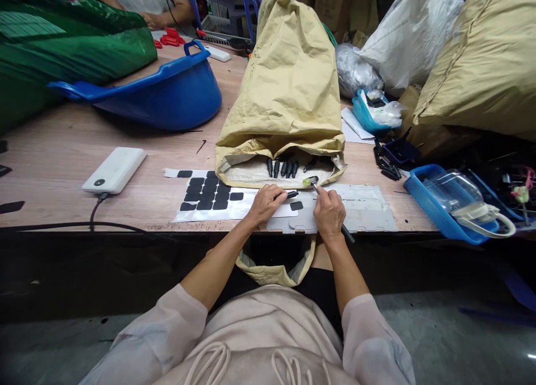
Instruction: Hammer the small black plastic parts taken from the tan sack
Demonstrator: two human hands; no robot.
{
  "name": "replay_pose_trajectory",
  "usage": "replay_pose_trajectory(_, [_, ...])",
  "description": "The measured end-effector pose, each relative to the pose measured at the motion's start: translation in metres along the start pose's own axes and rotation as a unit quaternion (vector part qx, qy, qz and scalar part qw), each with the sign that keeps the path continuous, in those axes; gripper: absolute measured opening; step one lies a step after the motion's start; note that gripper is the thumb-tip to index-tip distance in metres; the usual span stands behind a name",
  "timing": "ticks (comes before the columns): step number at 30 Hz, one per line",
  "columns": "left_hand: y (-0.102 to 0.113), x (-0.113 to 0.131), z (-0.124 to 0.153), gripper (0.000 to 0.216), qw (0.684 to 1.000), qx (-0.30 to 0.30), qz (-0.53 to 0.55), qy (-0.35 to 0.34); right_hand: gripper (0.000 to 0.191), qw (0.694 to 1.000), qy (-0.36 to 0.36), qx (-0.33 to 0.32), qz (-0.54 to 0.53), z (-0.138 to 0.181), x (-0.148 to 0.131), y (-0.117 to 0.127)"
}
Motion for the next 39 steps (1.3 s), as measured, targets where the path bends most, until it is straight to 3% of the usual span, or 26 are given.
replay_pose_trajectory(5, [0.001, -0.002, 0.001, 0.034, 1.000, 0.008, -0.016, 0.006, 0.036, 0.997, -0.007, -0.014, 0.073, 0.002, 0.005, -0.013])
replay_pose_trajectory(15, [0.005, 0.007, 0.006, 0.036, 0.999, 0.019, -0.037, -0.024, 0.034, 0.995, 0.002, -0.030, 0.097, 0.005, 0.001, -0.015])
replay_pose_trajectory(19, [0.009, 0.039, 0.047, 0.030, 0.990, 0.051, -0.066, -0.115, 0.033, 0.994, 0.003, -0.037, 0.101, 0.004, 0.000, -0.015])
replay_pose_trajectory(23, [-0.008, 0.061, 0.108, 0.021, 0.972, 0.053, -0.094, -0.209, 0.033, 0.994, -0.003, -0.044, 0.102, 0.005, 0.000, -0.016])
replay_pose_trajectory(28, [-0.019, 0.060, 0.136, 0.016, 0.970, 0.060, -0.136, -0.191, 0.033, 0.993, -0.008, -0.049, 0.107, 0.005, 0.001, -0.017])
replay_pose_trajectory(33, [0.002, 0.052, 0.104, 0.015, 0.989, 0.064, -0.045, -0.127, 0.032, 0.993, 0.007, -0.043, 0.108, 0.005, -0.002, -0.015])
replay_pose_trajectory(36, [0.031, 0.020, 0.055, 0.014, 0.993, 0.120, -0.006, -0.019, 0.031, 0.993, 0.006, -0.040, 0.110, 0.005, -0.002, -0.015])
replay_pose_trajectory(39, [0.055, -0.026, -0.001, 0.015, 0.978, 0.162, -0.013, 0.134, 0.030, 0.993, -0.001, -0.044, 0.109, 0.005, -0.001, -0.016])
Point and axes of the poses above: each hand's wrist, its own z-axis away from the middle knuckle, its own y-axis out of the back of the hand, x = y × z, the point moved 9 cm from there along -z, towards the middle knuckle, and after that the axes turned 7 degrees about -z, right-handed, at the moved point
